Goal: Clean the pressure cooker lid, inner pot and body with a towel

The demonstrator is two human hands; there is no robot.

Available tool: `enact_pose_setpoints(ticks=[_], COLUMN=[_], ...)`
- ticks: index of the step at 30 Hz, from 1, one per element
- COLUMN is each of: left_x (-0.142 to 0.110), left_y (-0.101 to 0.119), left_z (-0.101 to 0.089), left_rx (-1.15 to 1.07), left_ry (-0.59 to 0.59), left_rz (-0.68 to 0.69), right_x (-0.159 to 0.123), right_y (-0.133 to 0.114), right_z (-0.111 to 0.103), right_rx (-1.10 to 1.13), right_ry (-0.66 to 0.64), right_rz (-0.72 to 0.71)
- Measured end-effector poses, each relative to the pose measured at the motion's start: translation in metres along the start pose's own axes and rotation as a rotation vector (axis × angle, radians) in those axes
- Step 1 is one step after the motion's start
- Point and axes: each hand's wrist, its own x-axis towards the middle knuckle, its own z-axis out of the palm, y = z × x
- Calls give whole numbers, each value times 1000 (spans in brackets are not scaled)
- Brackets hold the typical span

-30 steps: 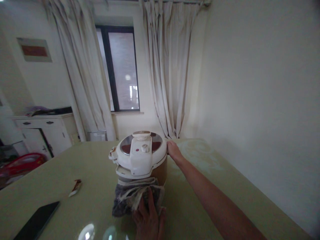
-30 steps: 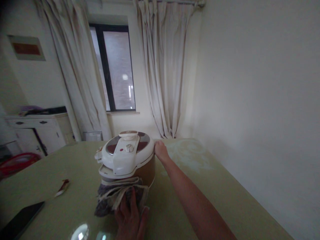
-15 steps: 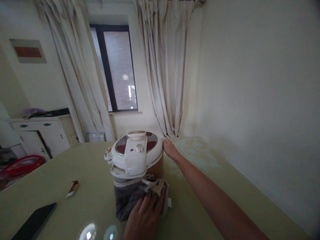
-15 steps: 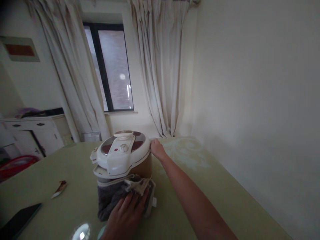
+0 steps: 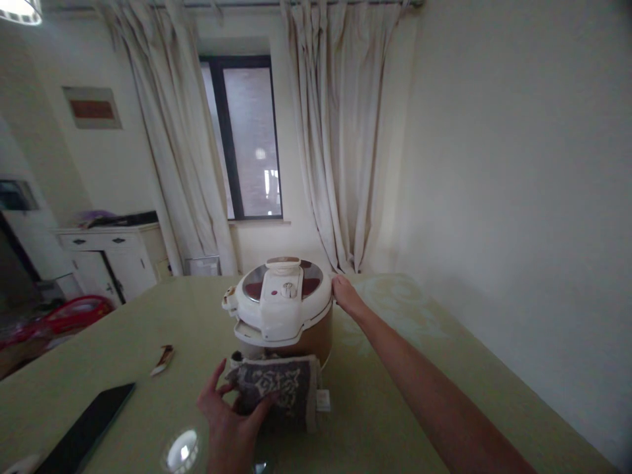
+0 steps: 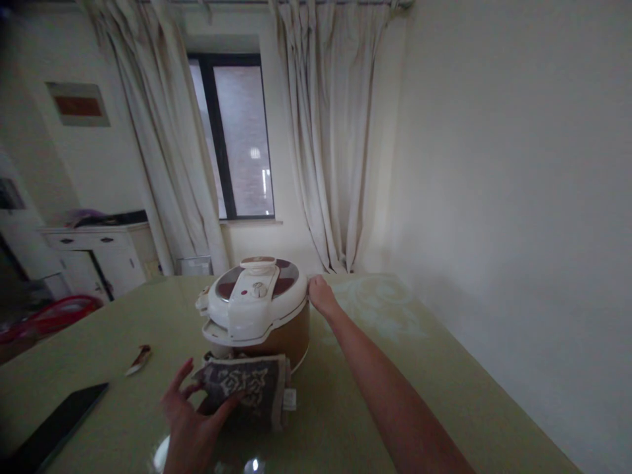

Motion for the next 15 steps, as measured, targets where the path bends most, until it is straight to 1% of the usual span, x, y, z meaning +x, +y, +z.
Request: enact_pose_setpoints(ticks=[1,3,5,6,7,9,10,12,15], left_x=[0,-2,-5,-5,-5,1,6,20,41], left_y=[-2,-5,-6,-6,-6,-7,-9,-16,-27], left_z=[-3,-10,-17,-20,-23,-29,-32,-39,-47], left_rx=[-68,-134,-122,-108,-105,-137,-162,-213,-221], left_ry=[-24,-109,-221,-276,-327,-419,-442,-425,-349], left_rz=[-102,-277,-377,-392,-378,-293,-251,-211,-286], right_x=[0,-2,-3,-3,-4,-4,-4,-5,-4], right_y=[0,-1,-2,-2,-2,-2,-3,-3,-3], right_z=[0,-1,-3,-3,-4,-5,-5,-5,-5], right_rx=[3,14,26,31,35,40,41,43,43], right_ry=[-3,-11,-20,-23,-26,-31,-33,-36,-36], right_rz=[5,16,28,32,35,35,33,30,34])
